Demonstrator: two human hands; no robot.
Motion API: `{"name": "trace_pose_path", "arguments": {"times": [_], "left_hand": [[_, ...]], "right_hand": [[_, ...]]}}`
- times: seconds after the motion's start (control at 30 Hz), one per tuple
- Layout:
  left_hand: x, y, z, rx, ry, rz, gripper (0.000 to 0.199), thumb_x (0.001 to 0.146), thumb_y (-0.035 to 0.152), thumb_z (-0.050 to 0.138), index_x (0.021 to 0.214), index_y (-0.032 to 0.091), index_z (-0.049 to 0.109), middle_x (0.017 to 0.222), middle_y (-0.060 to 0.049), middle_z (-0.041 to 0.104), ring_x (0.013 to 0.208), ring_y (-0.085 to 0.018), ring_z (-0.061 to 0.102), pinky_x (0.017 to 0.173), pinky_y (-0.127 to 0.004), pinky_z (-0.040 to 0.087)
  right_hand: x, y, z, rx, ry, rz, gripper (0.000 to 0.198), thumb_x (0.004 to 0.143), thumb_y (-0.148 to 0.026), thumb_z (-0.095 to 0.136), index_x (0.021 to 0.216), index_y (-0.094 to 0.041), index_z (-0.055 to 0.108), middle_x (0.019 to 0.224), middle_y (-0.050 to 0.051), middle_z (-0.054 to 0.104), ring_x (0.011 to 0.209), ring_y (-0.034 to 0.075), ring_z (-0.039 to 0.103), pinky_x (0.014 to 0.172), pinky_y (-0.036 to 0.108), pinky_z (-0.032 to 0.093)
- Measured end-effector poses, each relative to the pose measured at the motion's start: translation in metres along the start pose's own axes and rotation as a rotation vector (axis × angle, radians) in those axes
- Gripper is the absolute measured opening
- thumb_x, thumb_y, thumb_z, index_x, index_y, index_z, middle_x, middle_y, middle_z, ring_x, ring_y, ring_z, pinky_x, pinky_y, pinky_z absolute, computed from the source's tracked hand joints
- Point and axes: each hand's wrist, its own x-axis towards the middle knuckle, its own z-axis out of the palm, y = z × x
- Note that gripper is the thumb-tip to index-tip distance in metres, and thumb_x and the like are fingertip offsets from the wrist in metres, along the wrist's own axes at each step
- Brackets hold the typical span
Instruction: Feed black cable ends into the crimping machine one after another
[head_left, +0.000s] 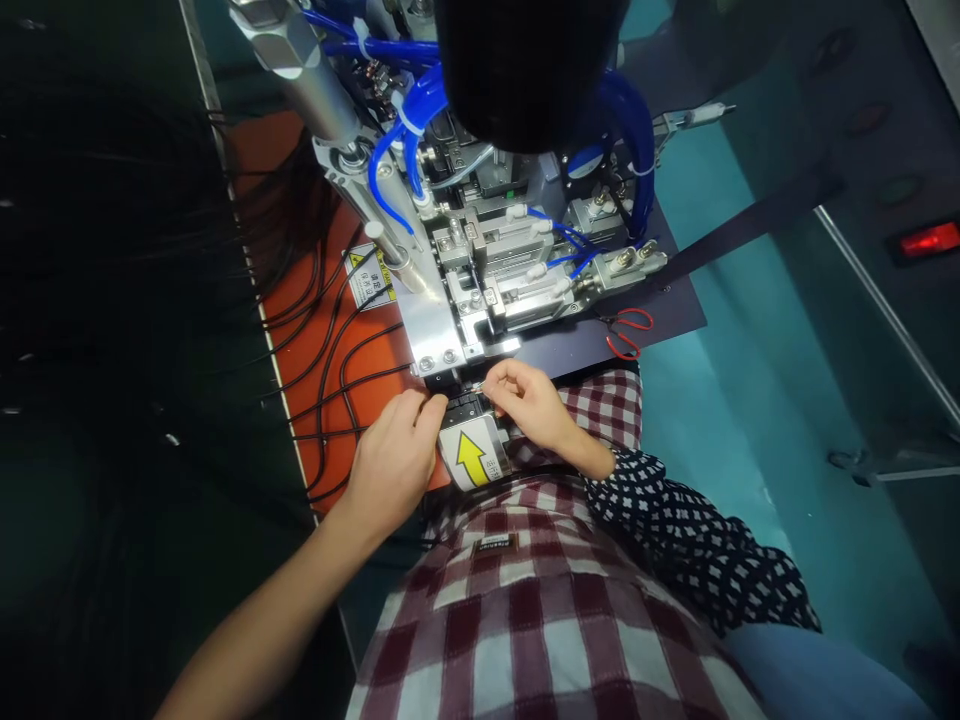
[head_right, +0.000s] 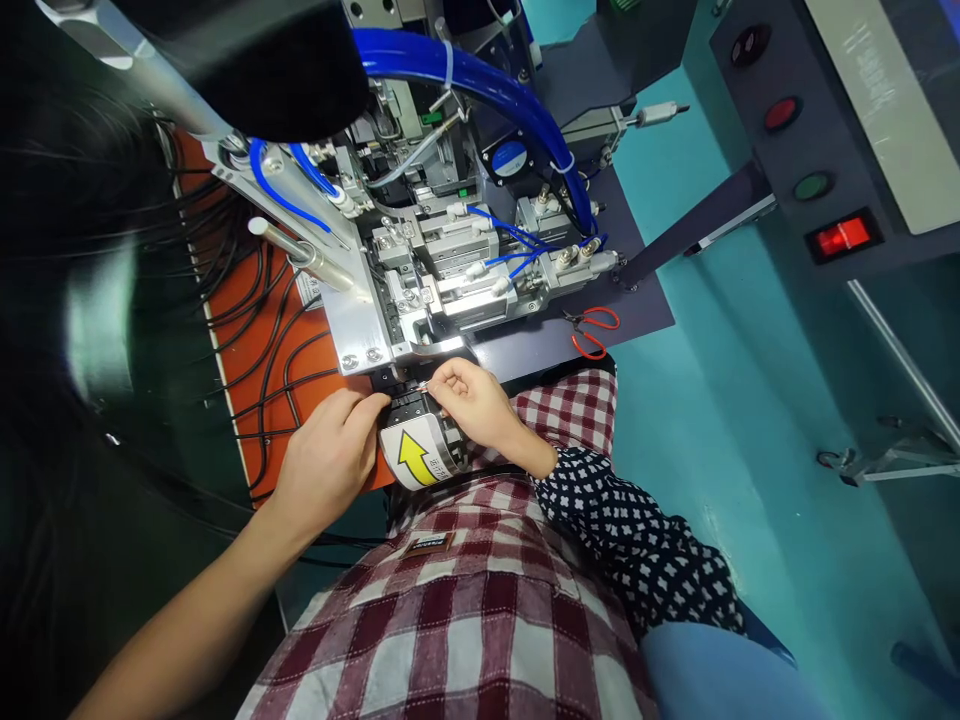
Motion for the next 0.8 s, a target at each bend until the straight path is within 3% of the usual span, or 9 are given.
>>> {"name": "trace_pose_path", "arguments": {"times": [0.27,0.43,0.57,0.7,0.8], "left_hand": [[-0.003,-0.005,0.001,-0.166,0.049,0.015,0.028,0.089,0.005,0.043,0.109,0.007,0.063,0.095,-0.012,0.063,0.089,-0.023,0.058,0.076,-0.032,0.050],[0.005,0.000,0.002,-0.301,0.065,0.058,0.033,0.090,0.007,0.041,0.116,0.008,0.062,0.102,-0.013,0.063,0.090,-0.022,0.057,0.078,-0.032,0.051],[0.007,0.002,0.006,-0.297,0.051,0.047,0.034,0.090,0.008,0.041,0.116,0.009,0.063,0.104,-0.013,0.064,0.088,-0.022,0.057,0.076,-0.032,0.051],[0.007,0.003,0.006,-0.263,0.046,0.040,0.035,0.090,0.008,0.040,0.118,0.009,0.062,0.106,-0.014,0.065,0.090,-0.023,0.058,0.077,-0.033,0.051],[0.008,0.006,0.005,-0.221,0.028,0.040,0.035,0.090,0.008,0.040,0.117,0.010,0.061,0.106,-0.013,0.065,0.089,-0.023,0.059,0.076,-0.032,0.051]], "right_hand": [[0.003,-0.001,-0.006,0.089,-0.100,0.066,0.022,0.082,-0.036,0.062,0.076,-0.016,0.057,0.065,-0.003,0.056,0.053,0.009,0.052,0.057,0.026,0.044],[0.002,0.007,0.000,0.074,0.010,0.019,0.021,0.083,-0.038,0.061,0.080,-0.017,0.057,0.067,-0.003,0.057,0.053,0.010,0.053,0.053,0.025,0.043],[0.002,0.008,0.005,0.045,0.026,-0.020,0.018,0.085,-0.035,0.059,0.081,-0.018,0.054,0.063,-0.005,0.052,0.051,0.010,0.051,0.051,0.024,0.041],[0.000,0.003,0.004,-0.133,0.058,-0.117,0.015,0.088,-0.032,0.056,0.081,-0.019,0.055,0.066,-0.003,0.054,0.057,0.011,0.052,0.055,0.025,0.041],[0.002,0.003,0.004,-0.038,0.015,-0.034,0.018,0.087,-0.034,0.055,0.079,-0.019,0.053,0.060,-0.005,0.052,0.052,0.011,0.049,0.053,0.026,0.040]]}}
